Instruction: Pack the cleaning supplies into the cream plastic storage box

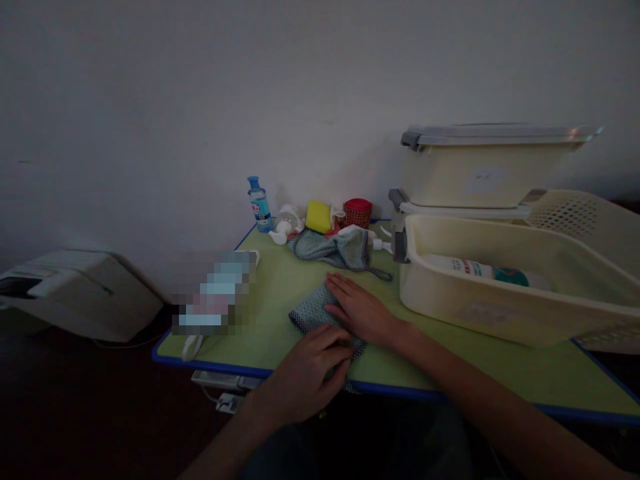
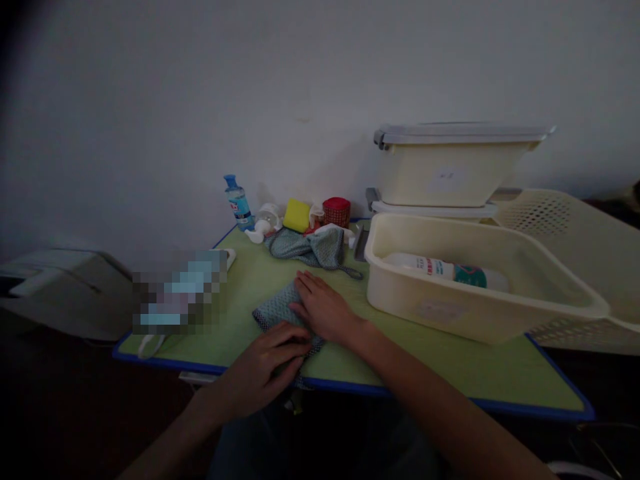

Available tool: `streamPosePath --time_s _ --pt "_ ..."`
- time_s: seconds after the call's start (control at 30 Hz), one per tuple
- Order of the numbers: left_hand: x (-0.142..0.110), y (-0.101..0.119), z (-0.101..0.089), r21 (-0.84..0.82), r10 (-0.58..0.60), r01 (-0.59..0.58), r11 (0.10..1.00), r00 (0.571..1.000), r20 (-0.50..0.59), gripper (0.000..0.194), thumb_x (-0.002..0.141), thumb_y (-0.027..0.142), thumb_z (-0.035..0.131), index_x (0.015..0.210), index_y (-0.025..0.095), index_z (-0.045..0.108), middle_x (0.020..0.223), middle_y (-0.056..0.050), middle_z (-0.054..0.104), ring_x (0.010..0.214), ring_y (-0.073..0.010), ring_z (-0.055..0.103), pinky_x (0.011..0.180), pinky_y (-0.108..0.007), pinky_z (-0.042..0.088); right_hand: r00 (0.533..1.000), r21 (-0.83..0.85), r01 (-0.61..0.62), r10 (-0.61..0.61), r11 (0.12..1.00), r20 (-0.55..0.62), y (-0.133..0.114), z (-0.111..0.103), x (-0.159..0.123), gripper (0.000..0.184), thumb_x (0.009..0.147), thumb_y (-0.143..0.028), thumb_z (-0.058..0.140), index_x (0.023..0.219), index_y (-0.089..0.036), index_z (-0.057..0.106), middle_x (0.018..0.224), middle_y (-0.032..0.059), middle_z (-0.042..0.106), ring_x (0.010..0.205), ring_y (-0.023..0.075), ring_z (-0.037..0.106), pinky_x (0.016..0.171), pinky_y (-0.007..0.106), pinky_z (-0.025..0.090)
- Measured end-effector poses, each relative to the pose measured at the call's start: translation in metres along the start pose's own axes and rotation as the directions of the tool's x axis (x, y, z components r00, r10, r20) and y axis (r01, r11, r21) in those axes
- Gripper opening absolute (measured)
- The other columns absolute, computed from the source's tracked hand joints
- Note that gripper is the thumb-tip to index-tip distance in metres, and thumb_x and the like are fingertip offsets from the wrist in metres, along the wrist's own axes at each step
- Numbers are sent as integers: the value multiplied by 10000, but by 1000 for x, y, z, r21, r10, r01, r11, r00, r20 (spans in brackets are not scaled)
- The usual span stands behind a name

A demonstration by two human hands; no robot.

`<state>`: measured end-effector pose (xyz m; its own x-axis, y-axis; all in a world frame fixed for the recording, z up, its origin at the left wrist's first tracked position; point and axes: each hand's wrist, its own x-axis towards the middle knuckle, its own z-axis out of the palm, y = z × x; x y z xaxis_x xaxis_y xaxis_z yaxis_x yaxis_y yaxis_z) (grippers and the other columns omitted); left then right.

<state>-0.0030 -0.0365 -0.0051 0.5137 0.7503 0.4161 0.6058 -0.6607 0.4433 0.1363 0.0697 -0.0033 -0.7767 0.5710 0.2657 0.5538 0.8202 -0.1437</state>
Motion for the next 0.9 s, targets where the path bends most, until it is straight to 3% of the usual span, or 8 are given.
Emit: streamPosePath --time_s 0.1,0.2,0.33,0.5,0.7,0.9 --pt "-17 -4 -6 105 51 -36 994 988 -149 232 859 111 442 1015 144 611 1076 -96 608 1013 -175 546 908 -325 462 999 24 -15 16 1000 -42 1 4 -3 463 897 -284 448 1269 -6 452 1351 227 424 1282 284 371 1032 437 368" --pt "-38 -14 -16 206 33 24 978 962 -271 221 867 100 438 1007 152 601 1011 -91 638 959 -172 565 858 -323 479 997 58 -44 47 997 -56 0 5 -3 470 885 -286 475 1256 2 456 1341 235 432 1283 293 366 1035 441 360" --pt "-55 -25 -26 333 -87 134 933 985 -152 282 878 133 432 1121 170 570 1103 -73 634 1038 -195 535 897 -351 472 990 137 -103 115 985 -78 2 6 -1 446 885 -268 476 1261 -30 439 1321 218 448 1267 266 392 1035 422 360" --pt "-52 -30 -27 438 -152 147 887 988 -23 357 897 187 404 1241 170 498 1206 -71 591 1056 -216 505 905 -387 465 974 257 -151 188 955 -127 8 4 3 359 862 -181 490 1215 -123 453 1228 141 512 1174 210 481 1007 384 384" --pt "-46 -30 -29 455 -185 154 877 982 25 349 906 201 389 1233 163 505 1234 -72 570 1062 -217 484 910 -386 443 932 310 -288 340 906 -128 19 -2 16 312 842 -147 479 1153 -123 462 1105 134 559 1049 212 543 887 375 448" --pt "-45 -30 -29 452 -183 153 879 983 23 328 903 195 389 1196 170 534 1195 -72 586 1025 -210 497 883 -379 436 916 283 -346 387 895 -105 22 0 35 160 864 -169 446 1011 -135 498 1010 132 594 955 208 584 831 340 457"
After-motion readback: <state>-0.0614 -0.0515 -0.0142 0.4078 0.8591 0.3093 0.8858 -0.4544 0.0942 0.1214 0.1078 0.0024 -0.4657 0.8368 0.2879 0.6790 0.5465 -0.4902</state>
